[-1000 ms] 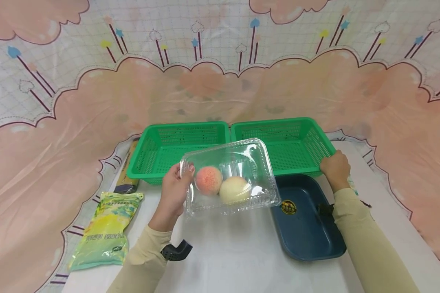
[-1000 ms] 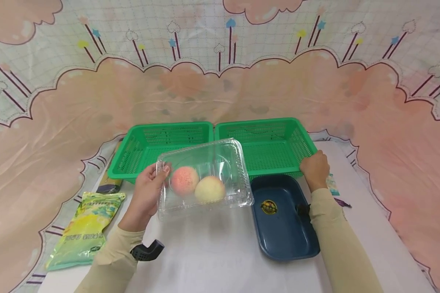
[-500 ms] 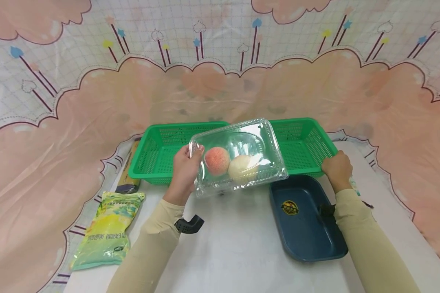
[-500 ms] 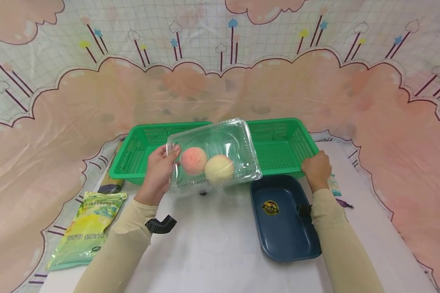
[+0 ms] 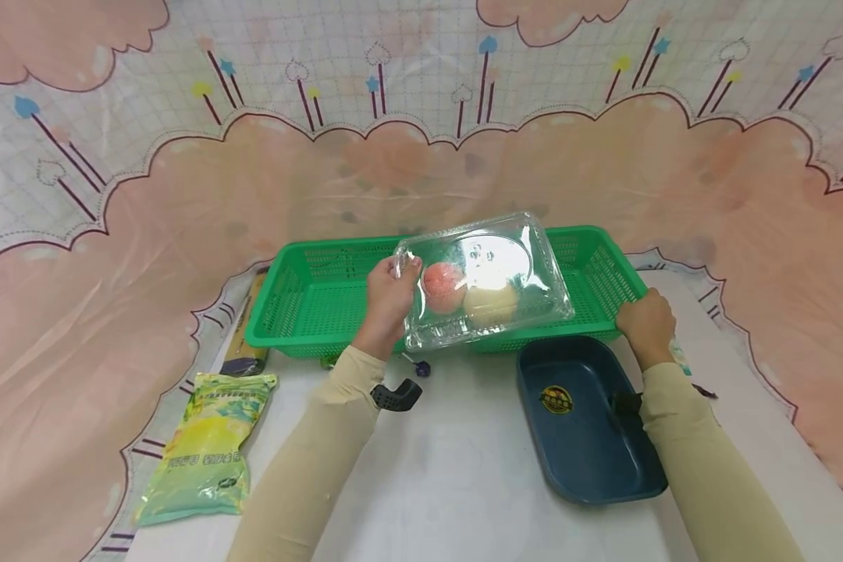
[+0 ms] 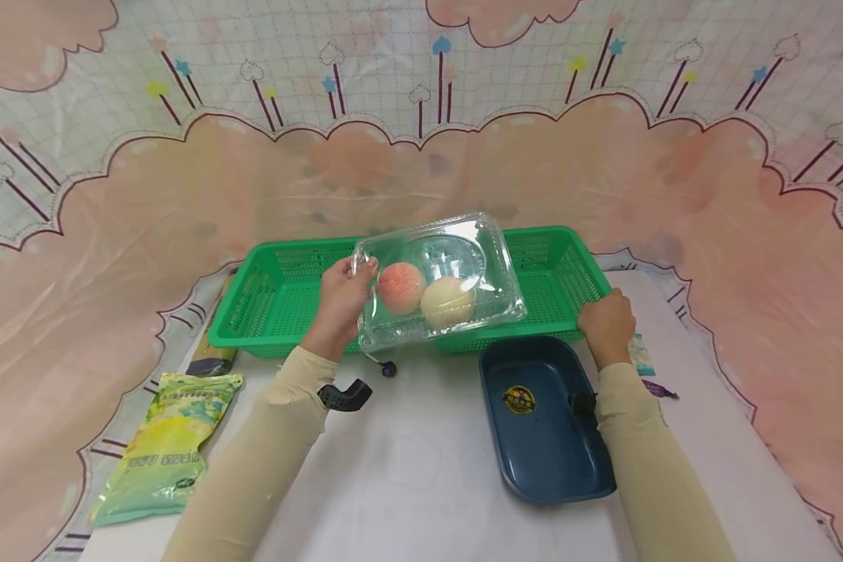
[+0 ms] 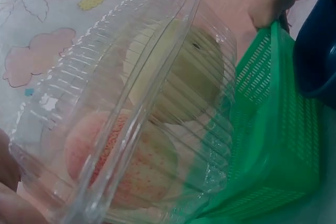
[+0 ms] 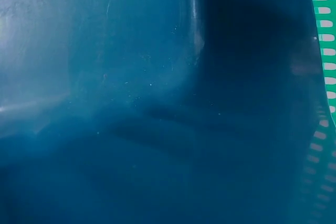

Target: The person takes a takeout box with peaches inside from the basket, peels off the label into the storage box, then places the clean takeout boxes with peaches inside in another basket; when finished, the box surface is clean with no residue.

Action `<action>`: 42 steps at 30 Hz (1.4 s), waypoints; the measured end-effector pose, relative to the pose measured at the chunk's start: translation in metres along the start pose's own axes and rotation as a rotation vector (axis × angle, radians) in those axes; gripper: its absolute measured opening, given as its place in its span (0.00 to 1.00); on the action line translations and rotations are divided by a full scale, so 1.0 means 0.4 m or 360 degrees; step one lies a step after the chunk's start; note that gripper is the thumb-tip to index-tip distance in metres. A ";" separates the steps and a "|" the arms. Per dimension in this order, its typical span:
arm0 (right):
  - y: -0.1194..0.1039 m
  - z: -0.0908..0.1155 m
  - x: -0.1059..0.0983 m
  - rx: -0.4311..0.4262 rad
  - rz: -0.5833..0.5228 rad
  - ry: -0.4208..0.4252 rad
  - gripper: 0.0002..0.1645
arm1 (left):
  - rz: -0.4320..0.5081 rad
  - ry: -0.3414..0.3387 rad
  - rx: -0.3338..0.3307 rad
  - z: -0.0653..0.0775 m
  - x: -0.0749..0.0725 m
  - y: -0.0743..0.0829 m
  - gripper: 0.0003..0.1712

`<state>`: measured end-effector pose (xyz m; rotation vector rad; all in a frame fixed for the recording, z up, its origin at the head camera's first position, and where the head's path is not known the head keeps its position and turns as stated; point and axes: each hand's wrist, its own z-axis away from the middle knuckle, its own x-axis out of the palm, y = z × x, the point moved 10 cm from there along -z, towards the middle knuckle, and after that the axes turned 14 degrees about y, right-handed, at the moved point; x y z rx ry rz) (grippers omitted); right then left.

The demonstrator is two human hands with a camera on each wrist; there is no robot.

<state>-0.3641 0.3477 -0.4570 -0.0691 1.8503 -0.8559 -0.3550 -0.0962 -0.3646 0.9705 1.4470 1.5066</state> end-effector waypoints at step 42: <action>-0.002 -0.007 0.010 0.0074 0.0006 0.0020 0.35 | -0.0581 -0.0166 -0.0052 -0.078 0.291 -0.133 0.36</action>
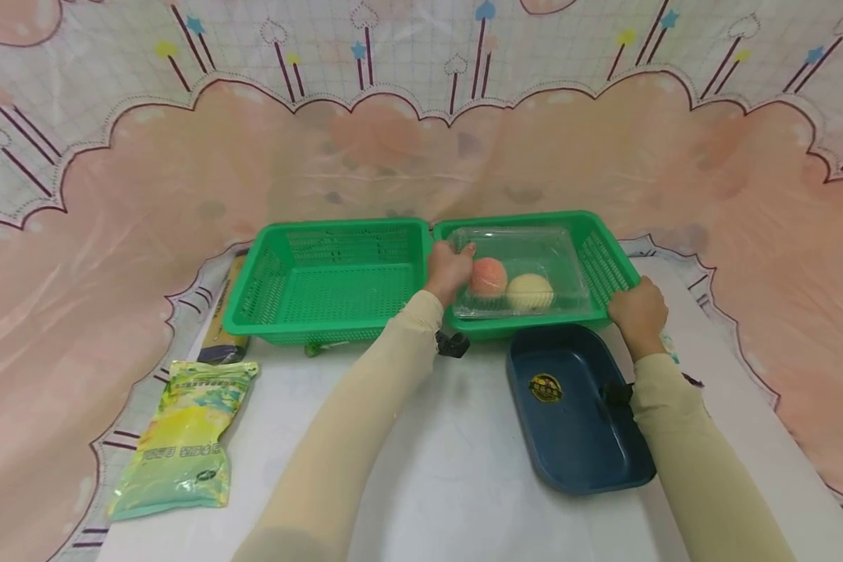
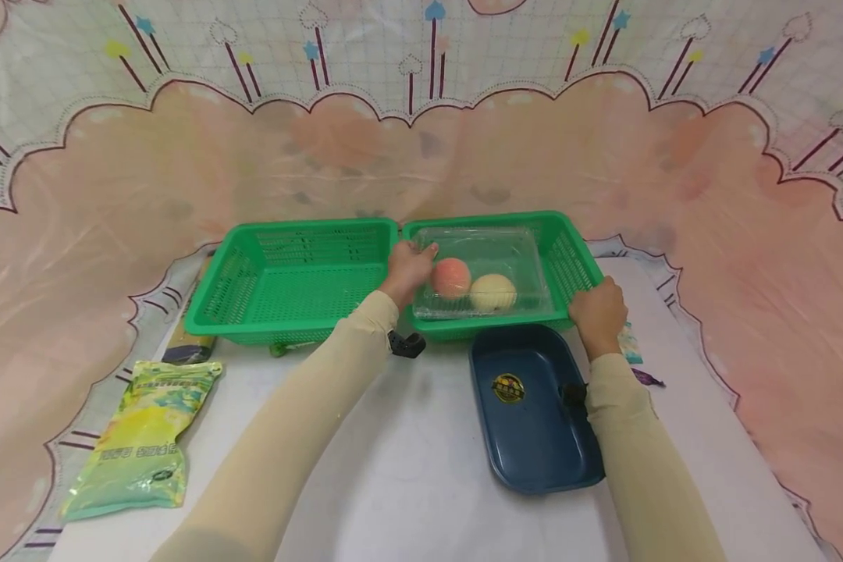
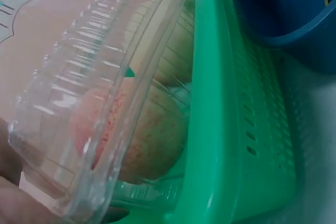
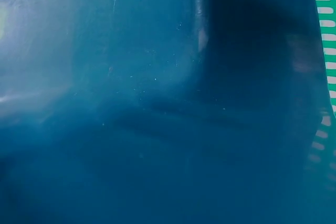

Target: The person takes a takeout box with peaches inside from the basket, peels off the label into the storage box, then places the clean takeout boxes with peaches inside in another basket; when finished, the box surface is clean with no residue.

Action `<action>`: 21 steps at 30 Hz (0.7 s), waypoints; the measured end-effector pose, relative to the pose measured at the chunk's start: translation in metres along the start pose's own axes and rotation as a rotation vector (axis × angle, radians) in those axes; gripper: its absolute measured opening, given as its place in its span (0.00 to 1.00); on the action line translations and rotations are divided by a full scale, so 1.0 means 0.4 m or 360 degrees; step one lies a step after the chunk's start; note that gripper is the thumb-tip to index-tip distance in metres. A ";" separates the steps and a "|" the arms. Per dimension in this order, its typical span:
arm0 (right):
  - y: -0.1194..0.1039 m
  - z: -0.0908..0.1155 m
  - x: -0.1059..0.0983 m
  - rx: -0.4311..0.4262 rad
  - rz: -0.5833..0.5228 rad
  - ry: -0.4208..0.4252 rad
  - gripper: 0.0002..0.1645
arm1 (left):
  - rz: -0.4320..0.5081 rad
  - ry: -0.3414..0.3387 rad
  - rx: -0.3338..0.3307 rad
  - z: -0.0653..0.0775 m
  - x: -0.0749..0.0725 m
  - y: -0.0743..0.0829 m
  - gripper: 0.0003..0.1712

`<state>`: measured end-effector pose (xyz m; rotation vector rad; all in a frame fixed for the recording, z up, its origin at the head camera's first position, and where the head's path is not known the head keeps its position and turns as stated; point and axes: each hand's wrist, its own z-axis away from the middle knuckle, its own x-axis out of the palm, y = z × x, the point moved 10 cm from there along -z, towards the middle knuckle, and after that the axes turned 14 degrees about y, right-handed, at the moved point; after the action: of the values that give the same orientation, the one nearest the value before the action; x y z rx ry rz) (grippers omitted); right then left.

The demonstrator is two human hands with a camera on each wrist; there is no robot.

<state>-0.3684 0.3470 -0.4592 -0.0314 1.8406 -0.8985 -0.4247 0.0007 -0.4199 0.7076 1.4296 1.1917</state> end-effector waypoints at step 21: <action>-0.004 -0.001 -0.004 -0.0005 0.0032 0.0013 0.35 | -0.0290 -0.0092 -0.0094 -0.036 0.071 -0.032 0.36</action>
<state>-0.3687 0.3468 -0.4570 -0.0113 1.8468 -0.8832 -0.4426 0.0183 -0.4433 0.5544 1.3742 1.0594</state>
